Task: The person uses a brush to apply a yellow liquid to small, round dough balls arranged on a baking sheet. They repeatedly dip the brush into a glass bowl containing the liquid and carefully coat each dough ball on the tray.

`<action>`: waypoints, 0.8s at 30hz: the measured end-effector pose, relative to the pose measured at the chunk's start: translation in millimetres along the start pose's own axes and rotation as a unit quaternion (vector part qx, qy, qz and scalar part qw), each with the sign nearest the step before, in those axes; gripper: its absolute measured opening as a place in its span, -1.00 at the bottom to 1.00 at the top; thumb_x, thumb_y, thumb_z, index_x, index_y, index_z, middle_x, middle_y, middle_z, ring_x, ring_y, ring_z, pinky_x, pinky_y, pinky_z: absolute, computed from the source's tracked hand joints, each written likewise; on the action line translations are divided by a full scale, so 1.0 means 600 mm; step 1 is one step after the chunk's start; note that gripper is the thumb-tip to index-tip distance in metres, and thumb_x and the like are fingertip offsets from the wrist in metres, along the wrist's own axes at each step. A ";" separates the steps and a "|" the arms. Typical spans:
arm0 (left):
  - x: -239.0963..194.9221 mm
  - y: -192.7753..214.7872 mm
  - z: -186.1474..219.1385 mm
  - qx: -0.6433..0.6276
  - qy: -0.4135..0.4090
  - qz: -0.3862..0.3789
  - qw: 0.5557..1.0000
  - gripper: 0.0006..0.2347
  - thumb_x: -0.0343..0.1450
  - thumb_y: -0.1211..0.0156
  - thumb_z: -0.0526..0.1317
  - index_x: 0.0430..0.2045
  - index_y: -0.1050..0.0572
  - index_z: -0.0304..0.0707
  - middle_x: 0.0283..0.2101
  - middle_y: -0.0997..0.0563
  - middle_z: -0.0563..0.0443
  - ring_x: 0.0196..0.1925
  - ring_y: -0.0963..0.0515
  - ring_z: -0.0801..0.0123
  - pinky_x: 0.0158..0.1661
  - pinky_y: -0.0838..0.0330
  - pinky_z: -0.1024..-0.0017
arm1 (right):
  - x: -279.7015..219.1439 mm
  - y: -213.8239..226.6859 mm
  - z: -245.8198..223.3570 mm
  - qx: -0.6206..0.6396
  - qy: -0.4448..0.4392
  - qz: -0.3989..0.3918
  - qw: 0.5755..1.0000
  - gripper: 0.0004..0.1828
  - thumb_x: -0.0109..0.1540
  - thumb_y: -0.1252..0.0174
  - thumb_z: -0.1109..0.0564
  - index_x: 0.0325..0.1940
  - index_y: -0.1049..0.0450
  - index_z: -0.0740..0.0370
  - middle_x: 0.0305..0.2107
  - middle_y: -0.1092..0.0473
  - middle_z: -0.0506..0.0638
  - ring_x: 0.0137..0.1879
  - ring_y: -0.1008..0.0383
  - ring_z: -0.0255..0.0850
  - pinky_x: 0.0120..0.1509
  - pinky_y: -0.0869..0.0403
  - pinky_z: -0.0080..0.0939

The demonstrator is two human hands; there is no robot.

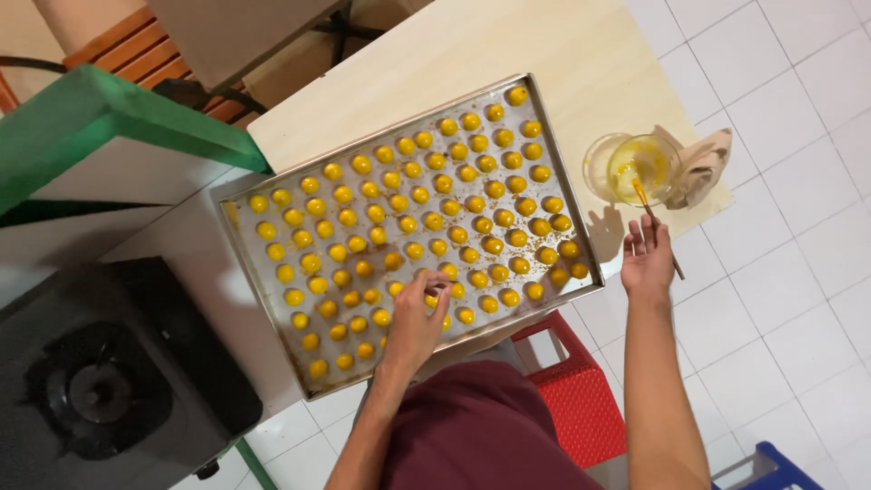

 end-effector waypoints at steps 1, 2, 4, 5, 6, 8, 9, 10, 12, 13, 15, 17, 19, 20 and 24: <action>-0.001 0.005 -0.005 0.000 0.002 0.004 1.000 -0.86 0.45 -0.21 -0.27 -0.14 -0.53 -0.10 -0.24 -0.71 0.02 -0.17 -0.66 0.11 -0.03 -0.46 0.18 | -0.003 -0.005 0.000 -0.003 -0.002 -0.004 1.000 -0.76 0.39 -0.10 -0.10 0.02 -0.53 0.00 0.04 -0.56 -0.17 0.00 -0.65 -0.24 -0.06 -0.66 -0.45; -0.001 0.011 -0.010 -0.010 0.003 0.016 1.000 -0.85 0.44 -0.22 -0.28 -0.14 -0.53 -0.12 -0.24 -0.71 0.00 -0.16 -0.66 0.10 -0.03 -0.47 0.20 | -0.006 -0.007 0.001 0.007 -0.004 0.000 1.000 -0.77 0.38 -0.10 -0.10 0.01 -0.54 0.00 0.03 -0.56 -0.17 -0.01 -0.65 -0.25 -0.07 -0.67 -0.45; -0.009 0.022 -0.014 -0.021 0.009 0.027 0.999 -0.85 0.43 -0.23 -0.30 -0.14 -0.53 -0.15 -0.24 -0.71 -0.02 -0.15 -0.67 0.10 -0.03 -0.48 0.22 | -0.025 -0.004 0.000 0.012 -0.008 0.006 1.000 -0.77 0.38 -0.10 -0.09 0.00 -0.54 -0.01 0.02 -0.57 -0.18 -0.02 -0.66 -0.26 -0.08 -0.67 -0.45; -0.014 0.031 -0.014 -0.016 0.016 0.029 0.999 -0.85 0.44 -0.23 -0.29 -0.14 -0.53 -0.15 -0.25 -0.70 -0.02 -0.16 -0.66 0.09 -0.02 -0.48 0.21 | -0.038 -0.015 0.000 0.018 -0.003 -0.013 1.000 -0.77 0.36 -0.14 -0.09 0.02 -0.54 -0.02 0.01 -0.57 -0.19 -0.02 -0.65 -0.28 -0.06 -0.66 -0.46; -0.018 0.040 -0.015 -0.010 0.023 0.031 0.999 -0.86 0.45 -0.22 -0.28 -0.13 -0.54 -0.14 -0.26 -0.70 -0.03 -0.16 -0.66 0.09 -0.02 -0.48 0.20 | -0.053 -0.025 0.001 0.025 0.003 -0.033 0.999 -0.76 0.34 -0.18 -0.09 0.04 -0.54 -0.02 0.00 -0.57 -0.21 -0.02 -0.65 -0.30 -0.04 -0.65 -0.47; -0.030 0.046 -0.041 -0.008 0.035 0.039 0.999 -0.86 0.46 -0.22 -0.26 -0.13 -0.54 -0.12 -0.25 -0.70 -0.03 -0.15 -0.67 0.08 -0.02 -0.48 0.20 | -0.113 -0.052 0.011 0.014 -0.012 -0.049 0.999 -0.75 0.33 -0.20 -0.10 0.04 -0.55 -0.05 -0.01 -0.58 -0.22 -0.03 -0.65 -0.32 -0.03 -0.65 -0.46; -0.037 0.052 -0.054 -0.006 0.040 0.043 0.998 -0.86 0.47 -0.21 -0.23 -0.12 -0.54 -0.09 -0.25 -0.69 -0.03 -0.14 -0.67 0.08 -0.01 -0.47 0.20 | -0.143 -0.069 0.019 0.009 -0.022 -0.063 0.998 -0.74 0.31 -0.23 -0.10 0.04 -0.56 -0.07 -0.02 -0.58 -0.24 -0.04 -0.66 -0.33 -0.02 -0.65 -0.45; -0.045 0.060 -0.059 -0.003 0.050 0.051 0.997 -0.86 0.47 -0.21 -0.23 -0.12 -0.54 -0.09 -0.25 -0.69 -0.03 -0.14 -0.67 0.08 -0.01 -0.47 0.20 | -0.173 -0.080 0.032 0.003 -0.032 -0.068 0.997 -0.74 0.31 -0.23 -0.10 0.04 -0.56 -0.07 -0.02 -0.58 -0.24 -0.04 -0.66 -0.33 -0.02 -0.65 -0.45; -0.062 0.083 -0.070 -0.021 0.057 0.074 0.995 -0.86 0.47 -0.20 -0.28 -0.12 -0.53 -0.19 -0.24 -0.69 -0.11 -0.16 -0.66 0.02 -0.03 -0.49 0.17 | -0.238 -0.112 0.069 -0.014 -0.064 -0.113 0.991 -0.77 0.33 -0.20 -0.08 0.02 -0.55 -0.03 -0.10 -0.60 -0.24 -0.12 -0.67 -0.32 -0.04 -0.62 -0.39; -0.072 0.096 -0.082 -0.017 0.066 0.082 0.994 -0.86 0.47 -0.20 -0.28 -0.12 -0.53 -0.19 -0.24 -0.69 -0.11 -0.16 -0.66 0.02 -0.03 -0.49 0.17 | -0.261 -0.119 0.088 -0.020 -0.075 -0.118 0.990 -0.77 0.33 -0.20 -0.08 0.02 -0.55 -0.03 -0.10 -0.60 -0.24 -0.12 -0.67 -0.32 -0.04 -0.62 -0.39; -0.090 0.120 -0.103 -0.012 0.073 0.095 0.993 -0.86 0.48 -0.18 -0.26 -0.11 -0.53 -0.17 -0.23 -0.68 -0.08 -0.14 -0.67 0.03 -0.02 -0.49 0.18 | -0.316 -0.142 0.131 -0.021 -0.121 -0.168 0.978 -0.84 0.32 -0.22 -0.07 -0.07 -0.59 -0.07 -0.15 -0.62 -0.20 -0.16 -0.66 -0.28 -0.05 -0.62 -0.31; -0.116 0.138 -0.138 -0.002 0.096 0.120 0.988 -0.86 0.47 -0.20 -0.24 -0.12 -0.55 -0.12 -0.23 -0.69 -0.04 -0.16 -0.66 0.08 -0.03 -0.47 0.18 | -0.374 -0.161 0.176 -0.032 -0.150 -0.212 0.965 -0.86 0.31 -0.22 -0.06 -0.10 -0.58 -0.08 -0.18 -0.62 -0.18 -0.17 -0.66 -0.25 -0.06 -0.59 -0.29; -0.138 0.157 -0.172 0.004 0.117 0.144 0.983 -0.86 0.46 -0.22 -0.22 -0.13 -0.56 -0.07 -0.23 -0.70 -0.01 -0.18 -0.66 0.13 -0.04 -0.46 0.19 | -0.424 -0.173 0.216 -0.043 -0.174 -0.255 0.950 -0.88 0.30 -0.23 -0.05 -0.12 -0.57 -0.08 -0.20 -0.61 -0.16 -0.19 -0.66 -0.23 -0.07 -0.55 -0.27; -0.149 0.170 -0.189 0.004 0.129 0.162 0.978 -0.87 0.45 -0.22 -0.24 -0.15 -0.56 -0.09 -0.23 -0.70 -0.03 -0.18 -0.66 0.07 -0.04 -0.47 0.18 | -0.444 -0.175 0.236 -0.052 -0.185 -0.273 0.943 -0.86 0.32 -0.18 -0.02 -0.09 -0.56 -0.04 -0.19 -0.62 -0.15 -0.21 -0.65 -0.22 -0.06 -0.53 -0.26; -0.182 0.225 -0.257 0.020 0.157 0.233 0.960 -0.86 0.43 -0.24 -0.27 -0.17 -0.56 -0.14 -0.21 -0.69 -0.09 -0.17 -0.64 0.02 -0.03 -0.46 0.17 | -0.492 -0.166 0.304 -0.080 -0.216 -0.303 0.925 -0.75 0.37 -0.07 0.02 0.04 -0.56 0.08 -0.14 -0.62 -0.05 -0.17 -0.65 -0.13 0.04 -0.52 -0.16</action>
Point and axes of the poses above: each hand's wrist, its own x-axis towards the middle knuckle, its own y-axis out of the back of the hand, z = x × y, the point moved 9 cm from there along x, towards the middle knuckle
